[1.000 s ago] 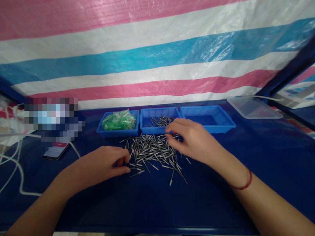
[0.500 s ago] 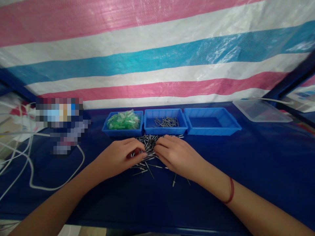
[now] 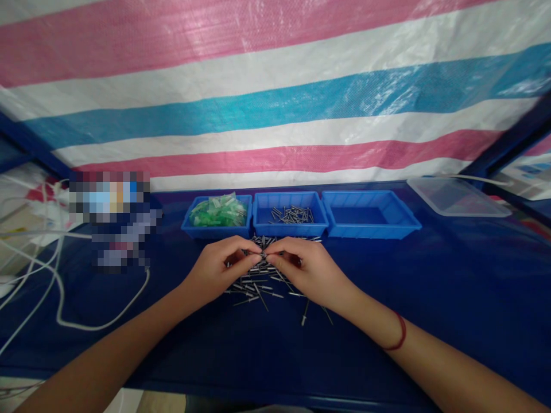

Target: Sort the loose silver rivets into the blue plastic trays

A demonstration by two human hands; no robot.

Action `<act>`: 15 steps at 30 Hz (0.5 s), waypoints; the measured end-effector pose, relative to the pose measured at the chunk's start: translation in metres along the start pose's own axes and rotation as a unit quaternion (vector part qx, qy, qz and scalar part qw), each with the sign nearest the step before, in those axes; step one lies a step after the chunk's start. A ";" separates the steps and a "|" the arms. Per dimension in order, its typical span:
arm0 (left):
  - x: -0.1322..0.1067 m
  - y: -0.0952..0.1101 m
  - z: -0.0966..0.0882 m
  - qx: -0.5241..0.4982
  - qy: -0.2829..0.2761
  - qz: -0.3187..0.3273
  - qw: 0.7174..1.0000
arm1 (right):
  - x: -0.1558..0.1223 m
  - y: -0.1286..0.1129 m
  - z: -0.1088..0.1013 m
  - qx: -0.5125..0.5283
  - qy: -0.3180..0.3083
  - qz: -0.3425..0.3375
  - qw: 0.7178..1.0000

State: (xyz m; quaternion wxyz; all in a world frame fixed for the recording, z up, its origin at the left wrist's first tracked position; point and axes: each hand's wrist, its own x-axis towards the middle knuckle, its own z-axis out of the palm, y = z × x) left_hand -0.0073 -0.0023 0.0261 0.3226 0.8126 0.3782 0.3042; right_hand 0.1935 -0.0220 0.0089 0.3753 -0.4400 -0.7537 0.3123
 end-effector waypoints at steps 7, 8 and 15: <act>-0.002 0.002 0.003 -0.085 0.042 -0.043 0.995 | -0.001 -0.002 0.002 0.079 -0.011 0.052 0.995; -0.002 0.002 0.003 -0.085 0.038 -0.040 0.995 | -0.001 -0.003 0.002 0.080 -0.010 0.049 0.996; -0.004 0.004 0.002 -0.079 0.042 -0.018 0.996 | -0.001 -0.004 0.003 0.048 -0.029 0.027 0.998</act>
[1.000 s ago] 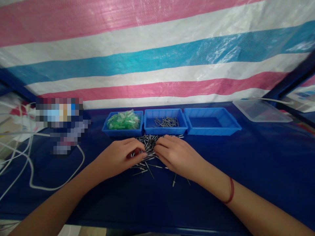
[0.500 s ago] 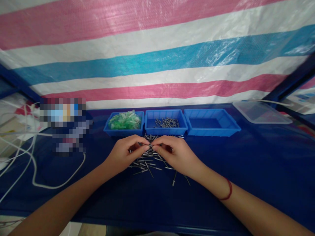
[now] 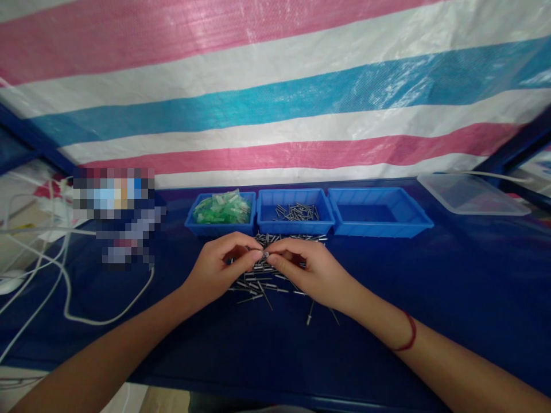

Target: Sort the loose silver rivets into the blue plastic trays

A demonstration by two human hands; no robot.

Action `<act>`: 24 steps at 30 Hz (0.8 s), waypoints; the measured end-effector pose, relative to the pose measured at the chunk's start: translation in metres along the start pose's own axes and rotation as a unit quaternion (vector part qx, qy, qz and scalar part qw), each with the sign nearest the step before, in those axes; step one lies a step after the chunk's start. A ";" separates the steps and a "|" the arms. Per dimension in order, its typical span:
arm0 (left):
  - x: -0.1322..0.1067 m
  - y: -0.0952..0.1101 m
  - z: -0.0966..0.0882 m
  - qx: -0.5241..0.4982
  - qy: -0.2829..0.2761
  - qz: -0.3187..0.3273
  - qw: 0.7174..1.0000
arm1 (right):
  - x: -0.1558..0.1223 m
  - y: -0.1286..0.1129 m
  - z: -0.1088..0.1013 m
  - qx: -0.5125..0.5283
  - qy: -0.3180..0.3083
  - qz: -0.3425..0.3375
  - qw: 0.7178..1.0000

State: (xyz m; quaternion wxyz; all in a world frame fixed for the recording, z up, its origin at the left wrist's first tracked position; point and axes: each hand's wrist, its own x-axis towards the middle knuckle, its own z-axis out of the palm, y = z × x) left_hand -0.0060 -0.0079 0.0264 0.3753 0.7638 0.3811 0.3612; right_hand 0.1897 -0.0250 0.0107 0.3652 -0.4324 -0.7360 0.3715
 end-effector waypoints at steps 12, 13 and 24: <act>0.003 -0.005 -0.003 0.095 -0.028 0.026 0.995 | 0.002 -0.003 -0.020 -0.102 0.090 -0.079 0.988; 0.004 -0.005 -0.005 0.122 -0.037 0.036 0.991 | 0.003 -0.002 -0.026 -0.137 0.112 -0.089 0.980; 0.009 -0.007 -0.019 0.325 -0.164 0.150 0.919 | 0.015 0.045 -0.107 -0.454 0.289 -0.005 0.843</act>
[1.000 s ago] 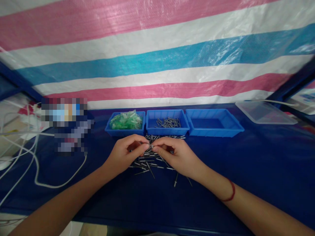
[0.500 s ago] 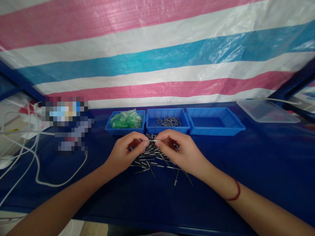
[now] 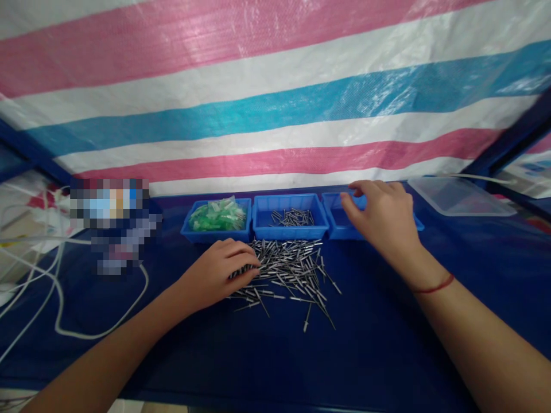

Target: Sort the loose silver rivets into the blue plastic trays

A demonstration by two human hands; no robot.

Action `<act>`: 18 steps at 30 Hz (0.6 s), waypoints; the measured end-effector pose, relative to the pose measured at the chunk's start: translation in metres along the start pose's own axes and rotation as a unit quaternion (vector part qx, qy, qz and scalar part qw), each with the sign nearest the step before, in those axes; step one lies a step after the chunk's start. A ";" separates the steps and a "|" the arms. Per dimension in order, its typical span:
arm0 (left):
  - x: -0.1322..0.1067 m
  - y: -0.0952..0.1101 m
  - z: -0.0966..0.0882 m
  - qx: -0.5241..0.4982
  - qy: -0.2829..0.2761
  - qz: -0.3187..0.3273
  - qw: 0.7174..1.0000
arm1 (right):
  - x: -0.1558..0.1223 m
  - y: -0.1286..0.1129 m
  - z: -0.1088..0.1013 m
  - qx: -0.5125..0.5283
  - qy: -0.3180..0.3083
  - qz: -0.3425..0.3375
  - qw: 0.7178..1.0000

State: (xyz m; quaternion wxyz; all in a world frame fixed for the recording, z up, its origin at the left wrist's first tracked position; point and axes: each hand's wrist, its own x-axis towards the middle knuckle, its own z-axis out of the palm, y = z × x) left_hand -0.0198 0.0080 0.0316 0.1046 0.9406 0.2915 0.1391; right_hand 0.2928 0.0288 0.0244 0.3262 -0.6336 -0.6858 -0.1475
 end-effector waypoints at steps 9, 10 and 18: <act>-0.002 -0.006 0.003 0.027 -0.054 0.004 0.998 | -0.038 -0.086 -0.010 0.231 -0.201 -0.286 0.908; -0.002 -0.006 0.004 0.031 -0.056 0.003 0.998 | -0.045 -0.093 -0.007 0.225 -0.222 -0.307 0.898; -0.002 -0.007 0.009 0.052 -0.066 0.006 0.996 | -0.062 -0.111 0.008 0.178 -0.258 -0.325 0.892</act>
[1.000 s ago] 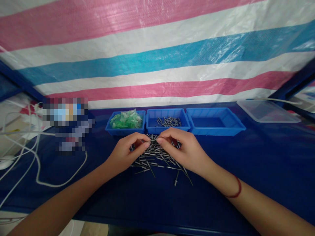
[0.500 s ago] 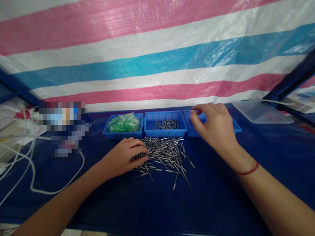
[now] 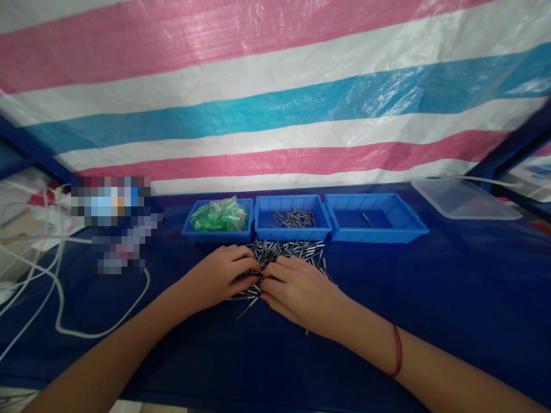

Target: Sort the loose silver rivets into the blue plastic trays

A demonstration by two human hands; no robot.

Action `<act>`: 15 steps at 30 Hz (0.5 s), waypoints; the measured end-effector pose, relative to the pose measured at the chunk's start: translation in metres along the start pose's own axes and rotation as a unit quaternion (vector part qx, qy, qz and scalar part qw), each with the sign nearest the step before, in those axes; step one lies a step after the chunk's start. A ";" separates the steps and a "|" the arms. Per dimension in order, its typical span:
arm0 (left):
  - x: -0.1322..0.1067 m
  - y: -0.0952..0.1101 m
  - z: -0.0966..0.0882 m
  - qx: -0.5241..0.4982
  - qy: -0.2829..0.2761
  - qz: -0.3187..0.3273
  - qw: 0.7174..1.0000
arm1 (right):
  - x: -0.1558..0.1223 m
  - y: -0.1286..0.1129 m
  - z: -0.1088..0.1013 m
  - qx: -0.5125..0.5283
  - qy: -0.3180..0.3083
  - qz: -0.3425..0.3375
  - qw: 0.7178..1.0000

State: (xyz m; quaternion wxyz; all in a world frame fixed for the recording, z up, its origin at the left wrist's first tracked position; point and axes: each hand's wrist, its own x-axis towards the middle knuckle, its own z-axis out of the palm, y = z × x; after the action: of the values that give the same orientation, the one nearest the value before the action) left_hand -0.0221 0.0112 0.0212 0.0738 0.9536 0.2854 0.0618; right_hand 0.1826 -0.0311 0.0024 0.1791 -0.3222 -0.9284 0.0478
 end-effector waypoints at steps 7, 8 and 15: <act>0.001 0.000 0.003 -0.008 -0.006 0.000 1.000 | -0.001 0.001 -0.001 0.013 -0.013 0.019 1.000; 0.001 -0.001 0.003 -0.010 -0.006 0.000 1.000 | -0.001 0.001 0.000 0.009 -0.012 0.019 1.000; 0.001 -0.002 0.005 -0.019 0.003 0.002 1.000 | 0.000 0.000 0.005 -0.045 0.009 0.011 0.999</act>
State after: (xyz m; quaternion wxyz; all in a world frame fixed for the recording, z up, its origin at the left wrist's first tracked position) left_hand -0.0212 0.0129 0.0165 0.0908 0.9523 0.2828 0.0699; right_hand 0.1803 -0.0311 -0.0019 0.1718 -0.3407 -0.9243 0.0054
